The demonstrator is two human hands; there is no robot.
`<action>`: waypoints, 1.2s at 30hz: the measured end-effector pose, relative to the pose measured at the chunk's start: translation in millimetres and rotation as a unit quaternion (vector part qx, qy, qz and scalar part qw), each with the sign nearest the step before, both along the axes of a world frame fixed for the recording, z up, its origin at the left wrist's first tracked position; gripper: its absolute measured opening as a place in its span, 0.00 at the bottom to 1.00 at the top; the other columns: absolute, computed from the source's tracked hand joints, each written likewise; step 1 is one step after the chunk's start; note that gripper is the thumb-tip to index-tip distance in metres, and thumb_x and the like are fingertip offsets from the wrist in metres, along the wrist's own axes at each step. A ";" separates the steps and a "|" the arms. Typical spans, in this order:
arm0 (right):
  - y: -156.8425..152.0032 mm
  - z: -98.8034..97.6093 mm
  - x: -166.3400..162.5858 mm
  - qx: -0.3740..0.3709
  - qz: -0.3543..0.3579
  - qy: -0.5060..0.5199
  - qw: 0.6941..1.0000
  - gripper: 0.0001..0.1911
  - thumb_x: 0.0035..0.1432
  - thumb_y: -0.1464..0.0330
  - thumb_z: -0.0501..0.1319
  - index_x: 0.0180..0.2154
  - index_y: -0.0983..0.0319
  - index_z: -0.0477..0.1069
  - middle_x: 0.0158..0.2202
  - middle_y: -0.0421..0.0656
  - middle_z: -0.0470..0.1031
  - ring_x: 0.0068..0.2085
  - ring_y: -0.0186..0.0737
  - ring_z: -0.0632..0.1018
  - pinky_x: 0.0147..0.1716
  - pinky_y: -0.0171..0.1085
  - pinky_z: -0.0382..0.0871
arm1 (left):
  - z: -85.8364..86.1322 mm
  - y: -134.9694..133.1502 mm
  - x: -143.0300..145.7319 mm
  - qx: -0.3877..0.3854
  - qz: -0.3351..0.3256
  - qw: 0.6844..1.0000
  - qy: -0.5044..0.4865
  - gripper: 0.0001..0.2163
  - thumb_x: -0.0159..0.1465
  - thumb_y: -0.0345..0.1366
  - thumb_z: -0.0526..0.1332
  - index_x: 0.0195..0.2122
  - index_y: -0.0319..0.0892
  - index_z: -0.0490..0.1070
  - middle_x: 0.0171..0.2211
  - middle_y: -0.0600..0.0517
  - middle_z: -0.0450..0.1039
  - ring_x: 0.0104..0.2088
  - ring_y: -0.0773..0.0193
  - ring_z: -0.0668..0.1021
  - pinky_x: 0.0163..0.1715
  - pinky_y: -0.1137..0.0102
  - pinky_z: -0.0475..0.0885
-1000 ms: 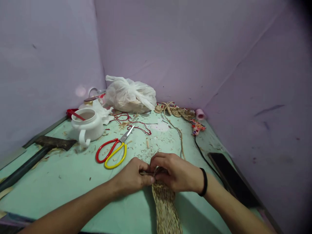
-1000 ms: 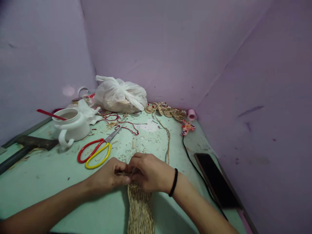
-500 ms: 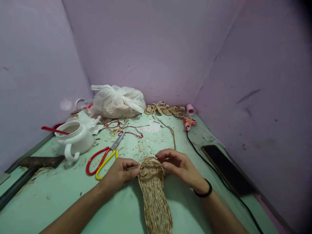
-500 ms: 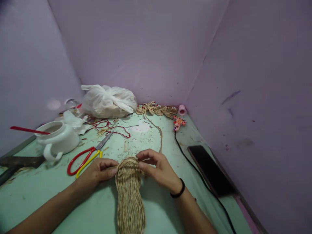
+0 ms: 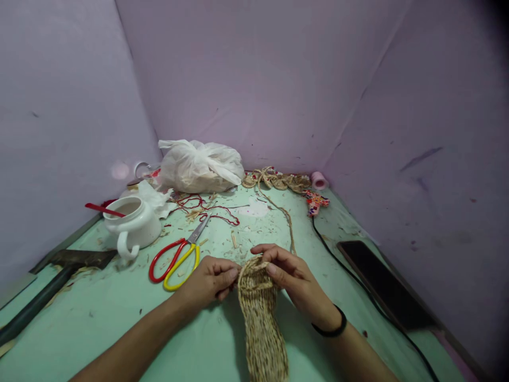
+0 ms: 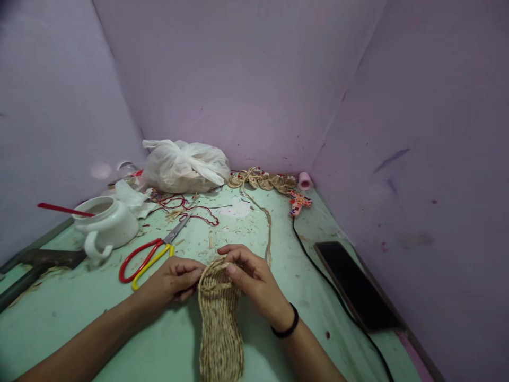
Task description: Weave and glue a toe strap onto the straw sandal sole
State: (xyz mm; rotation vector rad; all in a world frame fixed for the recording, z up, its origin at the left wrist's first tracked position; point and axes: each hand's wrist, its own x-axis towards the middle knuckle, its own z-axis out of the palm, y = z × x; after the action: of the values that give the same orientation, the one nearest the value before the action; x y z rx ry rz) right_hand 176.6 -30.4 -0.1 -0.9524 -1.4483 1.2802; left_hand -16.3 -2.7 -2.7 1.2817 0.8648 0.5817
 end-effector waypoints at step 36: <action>-10.7 -7.0 -21.6 0.076 -0.101 -0.034 0.991 0.05 0.58 0.68 0.53 0.30 0.60 0.65 0.43 0.44 0.67 0.44 0.40 0.69 0.43 0.38 0.60 | 12.5 -15.4 14.8 -0.062 0.130 0.989 -0.040 0.10 0.45 0.37 0.65 0.25 0.35 0.78 0.12 0.57 0.64 0.10 0.79 0.54 0.11 0.77 0.42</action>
State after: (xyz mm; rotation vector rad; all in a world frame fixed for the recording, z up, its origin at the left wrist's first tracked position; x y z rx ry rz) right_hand 155.0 -41.0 -7.1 -1.0201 -1.4395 0.9854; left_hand -1.5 -18.1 9.9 1.0335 0.9934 0.7681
